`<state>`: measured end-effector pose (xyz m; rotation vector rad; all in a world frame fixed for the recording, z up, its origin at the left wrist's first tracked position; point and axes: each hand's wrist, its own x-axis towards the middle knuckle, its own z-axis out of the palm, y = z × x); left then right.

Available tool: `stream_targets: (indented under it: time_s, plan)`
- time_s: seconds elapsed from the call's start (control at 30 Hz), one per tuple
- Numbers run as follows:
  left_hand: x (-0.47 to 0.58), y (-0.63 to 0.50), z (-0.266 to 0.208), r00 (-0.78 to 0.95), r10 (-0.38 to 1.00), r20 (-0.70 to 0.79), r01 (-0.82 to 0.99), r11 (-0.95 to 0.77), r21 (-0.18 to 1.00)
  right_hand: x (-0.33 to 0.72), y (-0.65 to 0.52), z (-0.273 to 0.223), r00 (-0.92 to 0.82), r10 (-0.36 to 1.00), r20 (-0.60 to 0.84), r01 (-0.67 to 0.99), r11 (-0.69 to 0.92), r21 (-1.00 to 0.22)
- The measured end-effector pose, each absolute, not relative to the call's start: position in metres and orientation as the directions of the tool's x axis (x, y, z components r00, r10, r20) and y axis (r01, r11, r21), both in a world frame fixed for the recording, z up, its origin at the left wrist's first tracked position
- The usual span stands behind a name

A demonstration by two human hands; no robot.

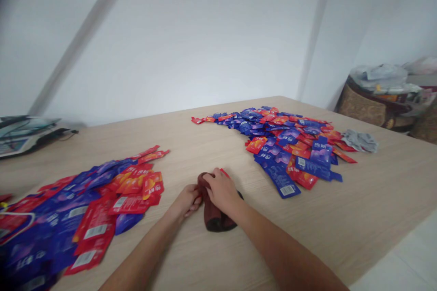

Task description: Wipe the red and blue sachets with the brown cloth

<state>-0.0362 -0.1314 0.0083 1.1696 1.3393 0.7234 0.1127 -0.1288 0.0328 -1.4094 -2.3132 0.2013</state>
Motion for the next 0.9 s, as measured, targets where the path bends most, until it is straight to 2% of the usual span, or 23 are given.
stream_targets:
  time_s: [0.13,0.23,0.33,0.43,0.5,0.57,0.63,0.77,0.83,0.9]
  plan:
    - [-0.039,-0.133,0.019,0.192,0.884,-0.426,0.270,0.370,0.889,0.142,-0.100,0.031,-0.165,0.980,0.108,0.946,0.189,-0.263]
    - [-0.043,-0.135,0.021,0.197,0.878,-0.436,0.266,0.380,0.886,0.166,-0.086,0.032,-0.029,0.996,0.090,0.969,0.050,-0.242]
    - [-0.045,-0.135,0.021,0.180,0.880,-0.440,0.259,0.389,0.884,0.164,-0.096,0.034,-0.035,0.979,0.200,0.948,0.095,-0.302]
    - [-0.044,-0.134,0.019,0.176,0.881,-0.440,0.253,0.391,0.885,0.136,-0.124,0.035,-0.193,0.937,0.292,0.900,0.288,-0.327]
    - [-0.043,-0.134,0.017,0.173,0.885,-0.432,0.250,0.384,0.889,0.114,-0.139,0.033,-0.339,0.899,0.277,0.865,0.413,-0.285]
    - [-0.042,-0.134,0.017,0.164,0.890,-0.425,0.248,0.380,0.891,0.101,-0.143,0.031,-0.389,0.892,0.231,0.864,0.440,-0.246]
    - [-0.042,-0.135,0.018,0.160,0.891,-0.425,0.243,0.382,0.892,0.103,-0.134,0.029,-0.322,0.930,0.179,0.908,0.357,-0.219]
    - [-0.043,-0.136,0.021,0.162,0.887,-0.433,0.234,0.392,0.890,0.138,-0.100,0.027,-0.051,0.991,0.120,0.982,0.072,-0.174]
    - [-0.044,-0.136,0.022,0.161,0.888,-0.430,0.225,0.391,0.893,0.153,-0.092,0.028,0.006,0.992,0.123,0.985,0.015,-0.170]
    - [-0.044,-0.136,0.022,0.162,0.893,-0.421,0.217,0.384,0.898,0.157,-0.097,0.031,-0.005,0.988,0.154,0.980,0.036,-0.197]
